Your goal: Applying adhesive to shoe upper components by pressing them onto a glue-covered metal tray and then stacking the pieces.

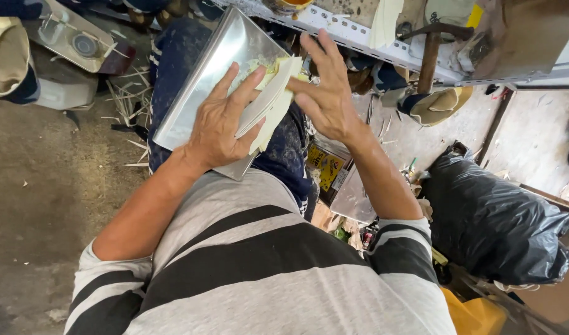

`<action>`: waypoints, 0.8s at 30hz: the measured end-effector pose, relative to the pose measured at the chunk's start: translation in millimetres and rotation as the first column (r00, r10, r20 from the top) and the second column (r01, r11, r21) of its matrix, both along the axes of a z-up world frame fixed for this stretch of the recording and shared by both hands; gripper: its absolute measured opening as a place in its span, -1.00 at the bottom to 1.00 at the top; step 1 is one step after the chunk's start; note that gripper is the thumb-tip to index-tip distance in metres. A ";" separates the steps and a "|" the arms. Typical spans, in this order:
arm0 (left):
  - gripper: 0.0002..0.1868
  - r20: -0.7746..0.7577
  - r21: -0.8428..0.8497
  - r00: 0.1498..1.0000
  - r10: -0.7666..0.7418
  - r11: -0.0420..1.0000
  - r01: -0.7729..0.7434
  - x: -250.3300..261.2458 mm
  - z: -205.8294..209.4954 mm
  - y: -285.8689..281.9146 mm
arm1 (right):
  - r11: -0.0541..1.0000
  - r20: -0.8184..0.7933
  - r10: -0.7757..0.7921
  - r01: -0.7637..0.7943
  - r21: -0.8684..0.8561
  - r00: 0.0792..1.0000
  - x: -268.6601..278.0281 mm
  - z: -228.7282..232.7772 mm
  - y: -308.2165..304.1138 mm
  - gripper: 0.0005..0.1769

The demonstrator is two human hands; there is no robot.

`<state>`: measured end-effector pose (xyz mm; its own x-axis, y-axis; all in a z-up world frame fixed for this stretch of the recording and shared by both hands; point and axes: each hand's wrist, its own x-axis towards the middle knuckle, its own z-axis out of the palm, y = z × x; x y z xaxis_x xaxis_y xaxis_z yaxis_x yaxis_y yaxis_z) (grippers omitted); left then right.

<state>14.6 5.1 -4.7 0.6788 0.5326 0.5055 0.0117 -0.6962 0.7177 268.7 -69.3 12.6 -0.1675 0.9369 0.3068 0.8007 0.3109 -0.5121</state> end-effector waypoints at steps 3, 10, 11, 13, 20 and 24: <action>-0.36 -0.003 -0.013 1.000 -0.002 1.000 0.002 -1.0 -1.6 -1.6 | 0.996 0.014 -0.071 0.071 -0.050 0.997 7.4 -17.8 2.0 -0.41; -0.47 0.169 -0.112 0.986 -0.004 0.993 0.023 -6.8 -16.7 -3.2 | 0.958 0.413 -0.066 -0.058 0.281 0.909 -1.1 -50.6 -31.9 -0.40; -0.47 0.173 -0.112 0.985 -0.003 0.993 0.023 -5.6 -13.6 -0.3 | 0.958 0.416 -0.065 -0.060 0.281 0.907 -8.1 -47.1 -43.5 -0.40; -0.47 0.307 -0.184 0.948 0.080 0.983 -0.023 -6.1 -7.3 4.7 | 0.911 0.457 0.028 -0.211 0.354 0.889 -24.2 -41.7 -66.3 -0.49; -0.58 0.338 -0.372 0.906 0.254 0.920 -0.119 -19.1 25.4 0.8 | 0.948 0.477 -0.302 0.314 0.056 0.825 -12.3 -13.2 -19.0 -0.25; -0.47 0.318 -0.499 0.893 0.317 0.857 -0.127 -30.1 1.2 -4.4 | 0.966 0.629 -0.253 0.225 0.125 0.735 -31.4 -23.4 -23.7 -0.17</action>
<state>-15.5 0.7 -3.5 0.3209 0.8770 0.3575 -0.2106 -0.3020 0.9298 237.4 -93.0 -10.8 -0.1088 0.9628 0.2474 0.9860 0.0728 0.1503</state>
